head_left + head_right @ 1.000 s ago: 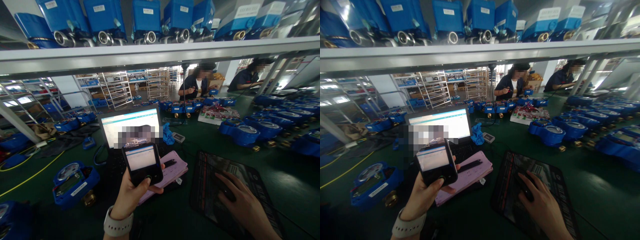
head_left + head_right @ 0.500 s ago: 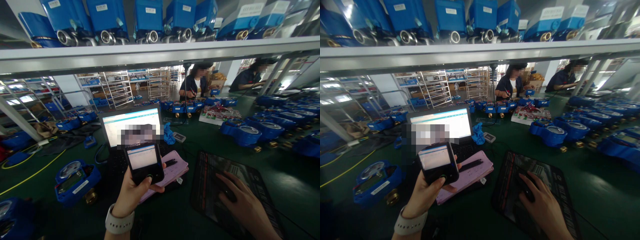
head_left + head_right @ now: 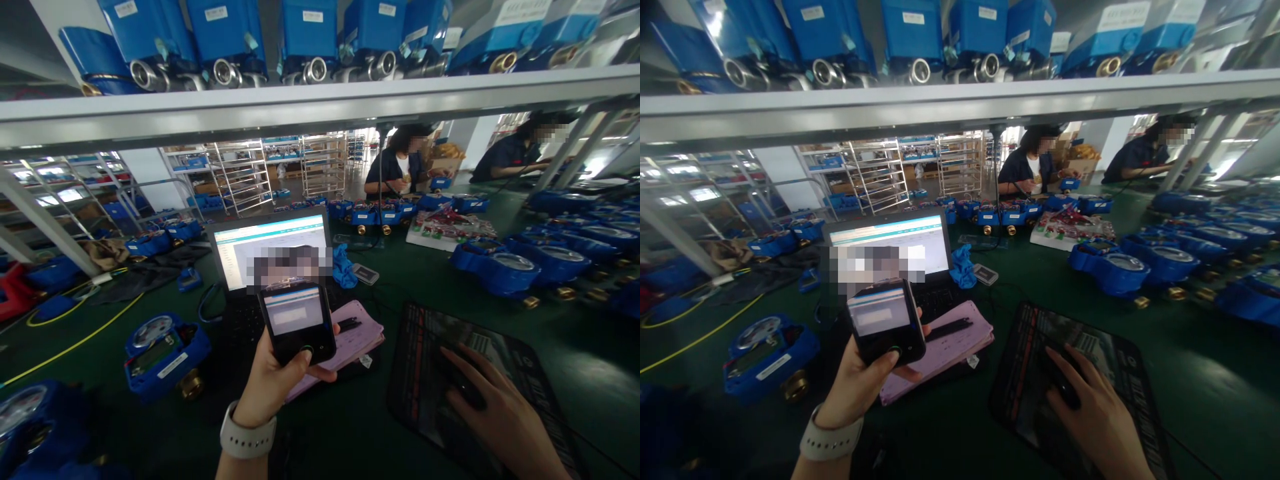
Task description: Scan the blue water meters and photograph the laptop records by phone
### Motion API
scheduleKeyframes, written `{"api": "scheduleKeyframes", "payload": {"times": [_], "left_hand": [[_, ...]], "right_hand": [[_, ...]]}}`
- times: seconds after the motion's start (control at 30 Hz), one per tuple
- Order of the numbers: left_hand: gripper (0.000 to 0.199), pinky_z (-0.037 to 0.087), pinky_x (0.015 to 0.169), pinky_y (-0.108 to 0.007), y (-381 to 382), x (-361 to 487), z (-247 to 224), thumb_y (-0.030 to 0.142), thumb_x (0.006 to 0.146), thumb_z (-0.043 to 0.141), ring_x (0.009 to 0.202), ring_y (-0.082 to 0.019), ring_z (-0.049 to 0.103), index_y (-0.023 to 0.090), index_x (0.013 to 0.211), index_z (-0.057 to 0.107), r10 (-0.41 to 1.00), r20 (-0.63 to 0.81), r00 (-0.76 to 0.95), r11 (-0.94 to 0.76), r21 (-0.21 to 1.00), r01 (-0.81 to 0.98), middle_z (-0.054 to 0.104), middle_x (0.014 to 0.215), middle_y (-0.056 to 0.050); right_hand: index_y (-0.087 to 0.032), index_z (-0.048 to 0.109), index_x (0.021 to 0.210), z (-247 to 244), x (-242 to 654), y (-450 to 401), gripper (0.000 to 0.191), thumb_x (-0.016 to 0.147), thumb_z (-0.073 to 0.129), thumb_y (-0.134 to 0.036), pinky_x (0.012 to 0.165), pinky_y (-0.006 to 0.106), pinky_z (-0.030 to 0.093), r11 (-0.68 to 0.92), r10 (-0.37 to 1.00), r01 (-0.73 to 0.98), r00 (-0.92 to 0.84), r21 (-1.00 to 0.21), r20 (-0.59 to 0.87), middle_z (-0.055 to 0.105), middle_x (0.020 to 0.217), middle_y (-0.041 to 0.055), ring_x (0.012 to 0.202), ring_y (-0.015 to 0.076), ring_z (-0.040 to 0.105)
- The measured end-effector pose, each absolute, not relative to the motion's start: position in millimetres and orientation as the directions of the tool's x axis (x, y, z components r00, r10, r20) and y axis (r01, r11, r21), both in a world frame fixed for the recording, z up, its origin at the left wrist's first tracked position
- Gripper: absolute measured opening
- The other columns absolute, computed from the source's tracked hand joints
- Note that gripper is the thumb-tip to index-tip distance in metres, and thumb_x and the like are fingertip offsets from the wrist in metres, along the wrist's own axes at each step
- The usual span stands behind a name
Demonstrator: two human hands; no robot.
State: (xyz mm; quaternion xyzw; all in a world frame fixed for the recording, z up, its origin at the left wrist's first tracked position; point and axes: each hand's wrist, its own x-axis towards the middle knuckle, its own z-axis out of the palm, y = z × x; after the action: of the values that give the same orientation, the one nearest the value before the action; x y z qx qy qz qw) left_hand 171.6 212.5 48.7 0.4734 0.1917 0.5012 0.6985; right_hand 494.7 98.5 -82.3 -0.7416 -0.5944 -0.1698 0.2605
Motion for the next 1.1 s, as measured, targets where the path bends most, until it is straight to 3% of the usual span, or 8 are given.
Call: {"api": "scheduleKeyframes", "payload": {"times": [0.1, 0.27, 0.43, 0.63, 0.8, 1.1], "left_hand": [[0.055, 0.065, 0.062, -0.032, 213, 171, 47, 0.021, 0.084, 0.073, 0.1, -0.031, 0.067, 0.014, 0.124, 0.036, 0.87, 0.224, 0.439, 0.045, 0.851, -0.523, 0.065, 0.118, -0.019], [0.053, 0.066, 0.068, -0.037, 217, 170, 42, 0.018, 0.088, 0.07, 0.113, -0.034, 0.061, 0.014, 0.128, 0.035, 0.839, 0.276, 0.469, 0.026, 0.841, -0.541, 0.064, 0.12, -0.018], [0.05, 0.065, 0.072, -0.033, 226, 169, 35, 0.01, 0.093, 0.06, 0.121, -0.031, 0.056, 0.019, 0.134, 0.034, 0.739, 0.415, 0.53, -0.025, 0.805, -0.593, 0.06, 0.128, -0.015], [0.052, 0.064, 0.076, -0.037, 227, 170, 32, 0.01, 0.094, 0.059, 0.123, -0.033, 0.054, 0.021, 0.138, 0.034, 0.709, 0.452, 0.541, -0.03, 0.786, -0.618, 0.059, 0.127, -0.015], [0.06, 0.064, 0.074, -0.037, 221, 172, 42, 0.016, 0.09, 0.064, 0.122, -0.033, 0.055, 0.021, 0.14, 0.031, 0.786, 0.361, 0.502, -0.003, 0.815, -0.58, 0.062, 0.123, -0.014], [0.046, 0.065, 0.071, -0.037, 216, 172, 50, 0.021, 0.086, 0.069, 0.12, -0.034, 0.057, 0.018, 0.123, 0.042, 0.839, 0.283, 0.465, 0.009, 0.847, -0.532, 0.063, 0.121, -0.013]], "right_hand": [[-0.026, 0.062, 0.128, -85, 496, 99, 0.046, 0.09, 0.042, -0.043, 0.082, 0.049, 0.061, -0.16, 0.801, 0.972, 0.229, -0.172, 0.554, 0.057, 0.135, 0.0089, 0.111, 0.0333, 0.063], [-0.025, 0.062, 0.129, -90, 500, 99, 0.047, 0.092, 0.04, -0.046, 0.081, 0.05, 0.062, -0.138, 0.804, 0.977, 0.206, -0.163, 0.558, 0.056, 0.137, 0.0091, 0.111, 0.0335, 0.064], [-0.024, 0.062, 0.125, -90, 499, 98, 0.048, 0.092, 0.041, -0.051, 0.078, 0.05, 0.063, -0.105, 0.787, 0.981, 0.181, -0.161, 0.589, 0.058, 0.134, 0.0095, 0.104, 0.0337, 0.067], [-0.026, 0.062, 0.123, -92, 502, 99, 0.046, 0.093, 0.038, -0.05, 0.077, 0.05, 0.063, -0.085, 0.788, 0.984, 0.164, -0.159, 0.594, 0.06, 0.131, 0.0087, 0.101, 0.0323, 0.069], [-0.025, 0.062, 0.124, -95, 505, 97, 0.048, 0.092, 0.04, -0.052, 0.078, 0.052, 0.062, -0.067, 0.806, 0.98, 0.164, -0.188, 0.569, 0.059, 0.133, 0.0098, 0.103, 0.0349, 0.067], [-0.025, 0.061, 0.125, -91, 501, 96, 0.046, 0.093, 0.04, -0.049, 0.08, 0.053, 0.062, -0.051, 0.8, 0.983, 0.146, -0.176, 0.582, 0.059, 0.132, 0.0097, 0.103, 0.0348, 0.067]]}}
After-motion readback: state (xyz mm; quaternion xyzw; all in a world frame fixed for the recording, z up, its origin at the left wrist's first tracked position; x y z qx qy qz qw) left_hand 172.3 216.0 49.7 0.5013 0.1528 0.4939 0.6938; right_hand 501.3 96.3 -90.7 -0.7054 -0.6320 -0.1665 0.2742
